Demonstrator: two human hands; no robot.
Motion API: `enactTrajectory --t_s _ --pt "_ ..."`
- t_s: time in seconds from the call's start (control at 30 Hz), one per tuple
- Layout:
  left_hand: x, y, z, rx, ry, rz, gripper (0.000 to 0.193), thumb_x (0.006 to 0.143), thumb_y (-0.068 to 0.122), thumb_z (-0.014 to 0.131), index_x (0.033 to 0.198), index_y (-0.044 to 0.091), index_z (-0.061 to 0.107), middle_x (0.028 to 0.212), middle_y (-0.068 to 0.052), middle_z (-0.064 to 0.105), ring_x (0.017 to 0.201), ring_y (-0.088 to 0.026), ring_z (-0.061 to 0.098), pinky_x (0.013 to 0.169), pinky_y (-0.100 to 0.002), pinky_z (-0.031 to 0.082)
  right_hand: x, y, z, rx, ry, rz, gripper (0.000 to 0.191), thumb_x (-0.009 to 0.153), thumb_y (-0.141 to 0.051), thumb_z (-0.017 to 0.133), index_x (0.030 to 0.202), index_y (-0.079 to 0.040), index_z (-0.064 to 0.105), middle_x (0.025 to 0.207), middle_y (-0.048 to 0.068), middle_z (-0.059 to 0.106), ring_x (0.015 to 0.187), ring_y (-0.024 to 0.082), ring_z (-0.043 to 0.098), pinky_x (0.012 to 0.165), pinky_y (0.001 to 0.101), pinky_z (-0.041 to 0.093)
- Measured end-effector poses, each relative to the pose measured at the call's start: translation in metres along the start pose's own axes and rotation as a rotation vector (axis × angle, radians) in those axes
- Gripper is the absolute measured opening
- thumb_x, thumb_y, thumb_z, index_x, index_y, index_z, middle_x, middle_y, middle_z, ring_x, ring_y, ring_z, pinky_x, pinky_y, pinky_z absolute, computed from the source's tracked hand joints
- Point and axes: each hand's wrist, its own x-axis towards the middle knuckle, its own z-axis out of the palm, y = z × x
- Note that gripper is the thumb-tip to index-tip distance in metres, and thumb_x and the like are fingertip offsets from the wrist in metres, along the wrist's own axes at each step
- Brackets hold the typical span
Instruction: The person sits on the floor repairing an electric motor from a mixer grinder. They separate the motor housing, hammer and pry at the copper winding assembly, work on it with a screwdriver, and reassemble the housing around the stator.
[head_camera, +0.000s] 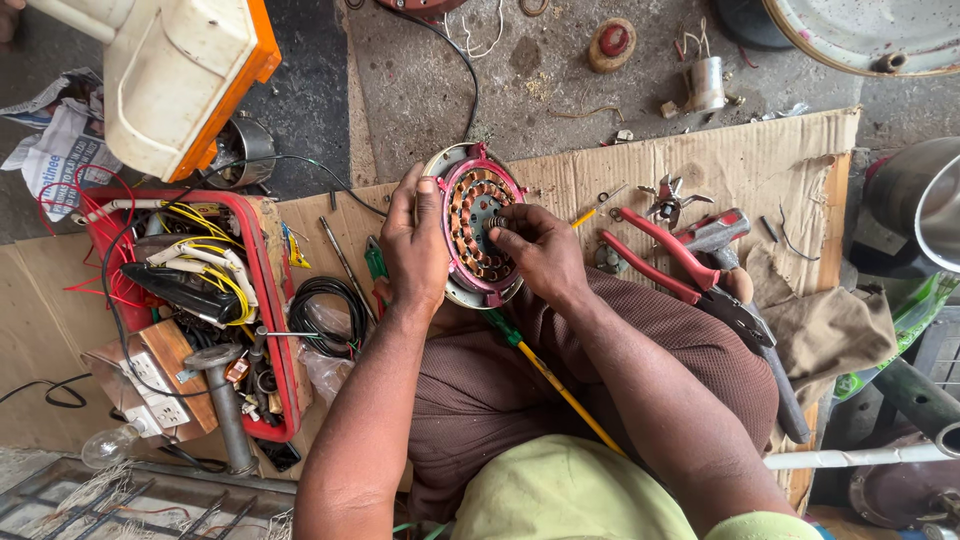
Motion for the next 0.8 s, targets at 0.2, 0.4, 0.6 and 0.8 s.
enactTrajectory --t_s 0.2,0.4,0.6,0.8 --pt "0.0 -0.002 -0.004 -0.054 0.001 -0.024 0.049 0.111 0.036 0.042 0.147 0.004 0.055 0.144 -0.012 0.062 0.134 -0.019 0.057 0.112 -0.032 0.046 -0.008 -0.005 -0.012 -0.146 0.031 -0.009 0.03 0.093 -0.015 0.073 0.122 -0.009 0.07 0.105 0.005 0.076 0.094 0.011 0.073 0.085 0.0251 0.06" --pt "0.001 0.001 -0.007 -0.107 -0.016 -0.028 0.047 0.11 0.032 0.046 0.146 0.002 0.055 0.144 -0.013 0.062 0.132 -0.019 0.059 0.111 -0.032 0.048 0.016 -0.016 -0.043 -0.044 0.353 -0.026 0.032 0.094 -0.008 0.068 0.125 -0.003 0.066 0.106 0.011 0.077 0.086 0.016 0.074 0.073 0.029 0.061" --pt "0.009 0.008 -0.012 -0.18 -0.093 -0.034 0.045 0.11 0.027 0.049 0.145 0.0 0.057 0.143 -0.013 0.063 0.129 -0.018 0.06 0.11 -0.031 0.049 0.038 -0.024 -0.045 0.155 0.511 0.259 0.033 0.089 -0.011 0.073 0.12 0.001 0.067 0.097 0.013 0.075 0.067 0.017 0.072 0.051 0.0301 0.057" --pt "0.008 0.018 -0.012 -0.254 -0.208 -0.05 0.049 0.11 0.032 0.047 0.147 0.0 0.055 0.145 -0.015 0.061 0.132 -0.019 0.058 0.113 -0.033 0.048 0.027 -0.029 -0.043 -0.164 0.512 0.2 0.062 0.088 -0.016 0.077 0.141 -0.002 0.048 0.1 0.013 0.074 0.083 0.022 0.075 0.073 0.0362 0.061"
